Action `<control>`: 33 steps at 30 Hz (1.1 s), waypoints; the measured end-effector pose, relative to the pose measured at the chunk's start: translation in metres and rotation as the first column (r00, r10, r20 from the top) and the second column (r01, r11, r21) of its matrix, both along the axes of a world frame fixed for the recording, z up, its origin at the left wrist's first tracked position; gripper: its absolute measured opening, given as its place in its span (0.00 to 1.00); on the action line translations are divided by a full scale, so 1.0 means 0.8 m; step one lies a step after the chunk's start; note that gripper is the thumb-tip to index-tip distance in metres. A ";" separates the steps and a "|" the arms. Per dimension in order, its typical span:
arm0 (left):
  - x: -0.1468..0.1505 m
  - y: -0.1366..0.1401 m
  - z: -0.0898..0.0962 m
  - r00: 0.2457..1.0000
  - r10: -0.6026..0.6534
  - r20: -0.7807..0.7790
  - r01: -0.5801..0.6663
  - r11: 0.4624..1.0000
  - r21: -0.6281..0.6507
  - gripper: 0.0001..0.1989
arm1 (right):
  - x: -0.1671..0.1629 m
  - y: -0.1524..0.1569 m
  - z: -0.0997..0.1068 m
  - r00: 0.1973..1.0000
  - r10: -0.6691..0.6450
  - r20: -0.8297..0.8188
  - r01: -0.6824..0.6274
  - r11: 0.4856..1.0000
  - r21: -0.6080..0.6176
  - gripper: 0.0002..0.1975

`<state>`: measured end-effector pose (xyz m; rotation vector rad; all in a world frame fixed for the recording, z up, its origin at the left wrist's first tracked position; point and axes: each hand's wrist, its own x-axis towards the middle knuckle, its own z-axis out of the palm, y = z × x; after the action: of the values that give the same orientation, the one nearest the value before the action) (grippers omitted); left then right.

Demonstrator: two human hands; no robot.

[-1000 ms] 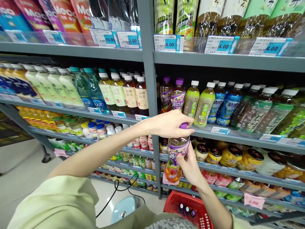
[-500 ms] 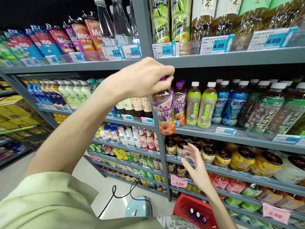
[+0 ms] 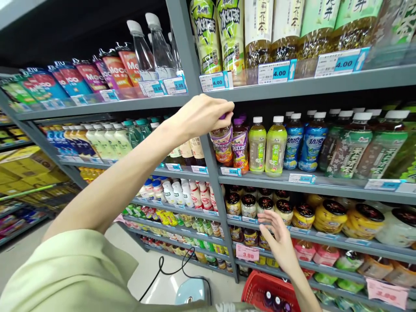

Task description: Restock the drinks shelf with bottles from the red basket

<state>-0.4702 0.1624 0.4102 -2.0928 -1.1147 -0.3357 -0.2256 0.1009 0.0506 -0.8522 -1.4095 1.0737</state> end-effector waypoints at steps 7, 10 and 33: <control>0.000 0.023 -0.017 0.994 0.072 -0.082 -0.075 0.997 -0.025 0.14 | 0.015 -0.008 -0.011 1.000 0.002 0.009 -0.002 0.999 -0.038 0.20; -0.005 0.033 -0.025 0.987 0.115 -0.109 -0.120 0.992 -0.034 0.15 | 0.017 -0.010 -0.014 1.000 0.003 0.020 -0.002 0.998 -0.060 0.19; 0.011 0.075 -0.030 0.903 0.386 -0.188 -0.416 0.894 -0.165 0.23 | 0.006 -0.026 -0.009 0.993 0.051 0.102 -0.049 0.999 -0.024 0.17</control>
<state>-0.4611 0.2225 0.3860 -1.9511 -1.5014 0.1407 -0.2205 0.0801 0.0437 -0.9030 -1.5142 1.0977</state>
